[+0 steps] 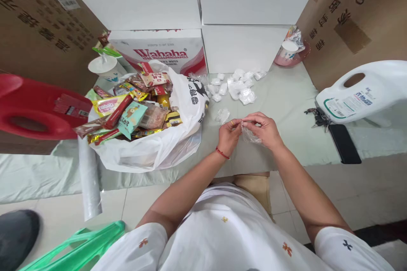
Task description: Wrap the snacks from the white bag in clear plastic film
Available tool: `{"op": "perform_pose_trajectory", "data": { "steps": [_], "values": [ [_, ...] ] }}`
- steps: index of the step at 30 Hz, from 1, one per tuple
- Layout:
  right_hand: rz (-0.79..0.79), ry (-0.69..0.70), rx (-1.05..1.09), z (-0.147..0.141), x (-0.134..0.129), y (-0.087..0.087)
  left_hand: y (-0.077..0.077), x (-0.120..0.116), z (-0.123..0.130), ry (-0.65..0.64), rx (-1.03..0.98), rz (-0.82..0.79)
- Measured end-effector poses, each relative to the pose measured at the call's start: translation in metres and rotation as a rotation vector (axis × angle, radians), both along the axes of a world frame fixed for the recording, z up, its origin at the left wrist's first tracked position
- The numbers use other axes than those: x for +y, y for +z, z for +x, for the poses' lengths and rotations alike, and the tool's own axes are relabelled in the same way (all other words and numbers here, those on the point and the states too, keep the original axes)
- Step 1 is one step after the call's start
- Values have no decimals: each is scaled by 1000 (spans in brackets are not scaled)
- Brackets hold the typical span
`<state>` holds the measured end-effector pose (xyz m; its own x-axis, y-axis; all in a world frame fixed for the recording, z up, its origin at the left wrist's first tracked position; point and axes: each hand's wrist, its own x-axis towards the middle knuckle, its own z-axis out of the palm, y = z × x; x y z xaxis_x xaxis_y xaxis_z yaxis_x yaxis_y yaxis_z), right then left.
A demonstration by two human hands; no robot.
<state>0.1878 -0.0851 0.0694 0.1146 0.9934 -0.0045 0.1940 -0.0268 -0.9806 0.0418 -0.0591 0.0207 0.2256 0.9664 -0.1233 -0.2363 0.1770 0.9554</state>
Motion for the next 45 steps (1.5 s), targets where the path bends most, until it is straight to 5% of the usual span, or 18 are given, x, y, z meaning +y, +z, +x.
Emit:
{"op": "perform_pose_trajectory", "data": {
  "steps": [3, 6, 14, 19, 22, 25, 28, 33, 39, 45],
  "values": [
    [165, -73, -107, -5, 1, -14, -1, 4, -3, 45, -10, -38],
    [171, -115, -133, 0, 4, -18, 2, 9, -9, 91, -11, -77],
    [315, 135, -222, -6, 13, -13, 5, 16, -15, 51, -19, -14],
    [300, 10, -269, -6, 19, -12, 12, 18, -21, 90, 24, -36],
    [289, -190, -266, -5, 6, -1, 17, 20, -25, 159, 87, -68],
    [507, -516, -410, -9, -21, 17, 21, 20, -28, 216, 147, -115],
    [654, -502, -521, -19, -42, 30, 29, 13, -28, 189, 112, -109],
    [370, -145, -399, -32, -29, 21, 46, -6, -24, 47, -18, -27],
    [171, -65, -35, -34, -15, 7, 53, -15, -28, -30, -67, 1],
    [115, -122, 60, -30, -22, 4, 49, -14, -30, -17, -104, -25]
  ]
}}
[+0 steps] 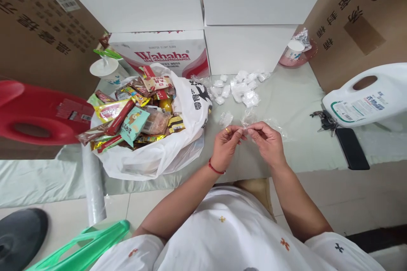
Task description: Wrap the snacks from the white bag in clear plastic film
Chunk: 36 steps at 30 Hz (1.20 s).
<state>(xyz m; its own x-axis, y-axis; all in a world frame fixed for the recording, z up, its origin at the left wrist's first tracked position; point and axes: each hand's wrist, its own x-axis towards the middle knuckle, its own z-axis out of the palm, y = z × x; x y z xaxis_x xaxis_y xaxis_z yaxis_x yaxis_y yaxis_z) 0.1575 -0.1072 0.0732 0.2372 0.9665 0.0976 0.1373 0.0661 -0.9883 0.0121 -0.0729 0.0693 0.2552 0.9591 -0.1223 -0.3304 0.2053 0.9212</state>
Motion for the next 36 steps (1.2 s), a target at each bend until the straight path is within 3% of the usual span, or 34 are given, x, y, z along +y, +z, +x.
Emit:
{"op": "perform_pose_trajectory", "data": {
  "steps": [6, 13, 18, 22, 24, 26, 28, 33, 34, 36],
  "values": [
    [-26, -207, 67, 3, -1, -5, -1, 1, 0, 29, -17, -111],
    [-75, -203, 58, -5, -4, -9, -14, -2, 11, -35, 55, -54],
    [26, -439, 29, 9, -6, -13, -20, -1, 7, 6, -121, -227],
    [13, -582, -123, 21, -14, -12, -24, -2, 4, 122, -94, -263],
    [-14, -584, -177, 27, -20, -12, -29, -2, 0, 217, -7, -238],
    [-53, -535, -103, 36, -26, -13, -33, 0, -9, 243, 51, -193],
    [-106, -470, 70, 50, -32, -14, -33, 4, -24, 152, 68, -178],
    [-344, -274, 438, 92, -26, -14, -21, 22, -61, -292, 46, -373],
    [-382, -254, 470, 98, -20, -16, -19, 27, -63, -320, 42, -411],
    [-418, -284, 500, 101, -5, -22, -19, 33, -58, -253, 60, -465]
  ]
}}
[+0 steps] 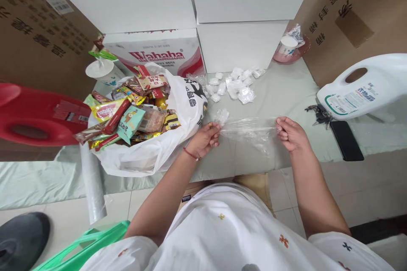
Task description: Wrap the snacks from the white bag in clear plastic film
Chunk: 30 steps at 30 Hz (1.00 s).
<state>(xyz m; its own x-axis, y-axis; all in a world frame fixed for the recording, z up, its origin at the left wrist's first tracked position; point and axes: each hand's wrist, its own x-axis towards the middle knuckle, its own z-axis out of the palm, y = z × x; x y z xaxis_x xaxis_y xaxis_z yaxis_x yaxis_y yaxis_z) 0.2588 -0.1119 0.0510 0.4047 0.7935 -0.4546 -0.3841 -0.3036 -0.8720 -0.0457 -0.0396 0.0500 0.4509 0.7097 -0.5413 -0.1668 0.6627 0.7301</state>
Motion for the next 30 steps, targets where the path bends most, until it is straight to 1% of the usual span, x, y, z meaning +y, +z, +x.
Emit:
{"op": "perform_pose_trajectory", "data": {
  "steps": [2, 4, 7, 9, 11, 14, 17, 19, 20, 23, 25, 27, 29, 30],
  "values": [
    [-23, -69, -11, -3, 17, -9, -3, 1, 13, 119, 100, -37],
    [-23, -124, -29, -11, 29, -19, -6, -6, 27, 177, 209, -82],
    [-1, -162, -51, -21, 35, -29, -9, -25, 43, 163, 275, -104],
    [27, -193, -75, -27, 33, -32, -9, -37, 49, 128, 264, -106],
    [60, -223, -102, -32, 29, -33, -9, -43, 55, 71, 240, -142],
    [84, -234, -124, -40, 25, -34, -10, -40, 67, 24, 214, -188],
    [73, -216, -123, -41, 24, -36, -13, -30, 77, 53, 203, -105],
    [52, -200, -122, -32, 24, -38, -15, -25, 75, 44, 161, -52],
    [38, -190, -124, -24, 25, -38, -16, -24, 70, 16, 119, -43],
    [-3, -164, -130, 6, 33, -40, -18, -24, 46, -140, -24, -68],
    [-20, -135, -123, 22, 42, -39, -22, -25, 31, -211, -65, -107],
    [-27, -96, -113, 30, 51, -38, -25, -27, 24, -209, -65, -122],
    [-21, -77, -116, 31, 54, -36, -29, -29, 27, -158, -58, -99],
    [-14, -89, -140, 29, 53, -35, -31, -30, 30, -130, -54, -80]
  ]
}}
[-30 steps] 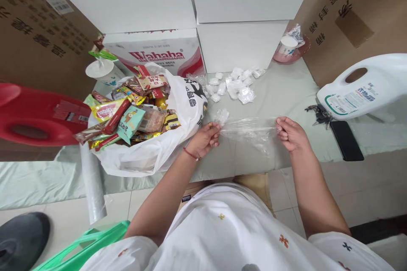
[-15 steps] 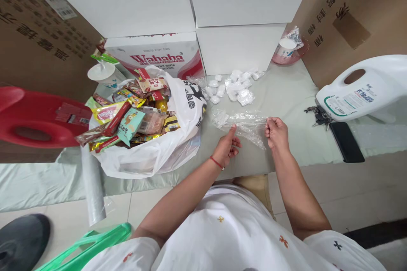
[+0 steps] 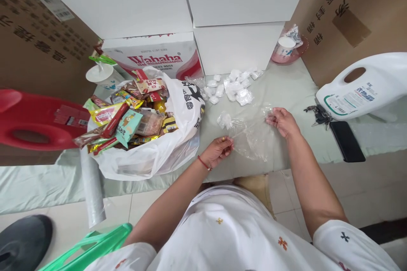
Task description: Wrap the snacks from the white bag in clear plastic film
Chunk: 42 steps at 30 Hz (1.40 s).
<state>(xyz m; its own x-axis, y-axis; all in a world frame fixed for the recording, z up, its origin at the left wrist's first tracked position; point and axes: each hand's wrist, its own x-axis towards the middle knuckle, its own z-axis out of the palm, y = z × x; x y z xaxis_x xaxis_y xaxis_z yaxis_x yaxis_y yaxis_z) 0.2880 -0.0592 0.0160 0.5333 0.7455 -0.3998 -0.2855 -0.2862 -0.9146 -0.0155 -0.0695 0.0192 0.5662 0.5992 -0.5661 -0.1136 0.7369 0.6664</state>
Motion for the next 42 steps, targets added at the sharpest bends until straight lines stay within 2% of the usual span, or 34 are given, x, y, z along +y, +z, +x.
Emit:
{"op": "perform_pose_trajectory", "data": {
  "steps": [2, 5, 7, 9, 12, 15, 18, 22, 26, 29, 33, 37, 42],
  "values": [
    [-5, -64, -95, -6, -13, 3, -3, -2, 8, 44, 10, 34],
    [-127, -113, -226, -21, -49, 5, -4, -3, 18, 66, 28, 56],
    [-209, -53, -254, -37, -75, 5, -4, -4, 21, 80, 48, 73],
    [-226, 15, -255, -53, -93, 4, -3, -6, 23, 77, 76, 97],
    [-196, 67, -287, -66, -99, 1, -1, -9, 23, 20, 109, 108],
    [-161, 90, -420, -53, -93, -1, 1, -8, 16, -25, 124, 100],
    [-133, 156, -478, -24, -91, 0, 2, -1, 2, -71, 133, 64],
    [-144, 158, -451, 10, -99, 5, 3, 10, -19, -141, 166, 34],
    [-157, 157, -351, 26, -112, 4, 4, 14, -26, -222, 147, 41],
    [-195, 169, -360, 33, -124, -4, 3, 8, -19, -273, 185, 78],
    [-286, 172, -492, 45, -140, -17, 0, -10, -3, -298, 263, 126],
    [-274, 114, -602, 53, -143, -22, 3, -20, 15, -194, 241, 90],
    [-250, 29, -740, 55, -119, -18, 5, -1, 38, -64, 250, 0]
  ]
}}
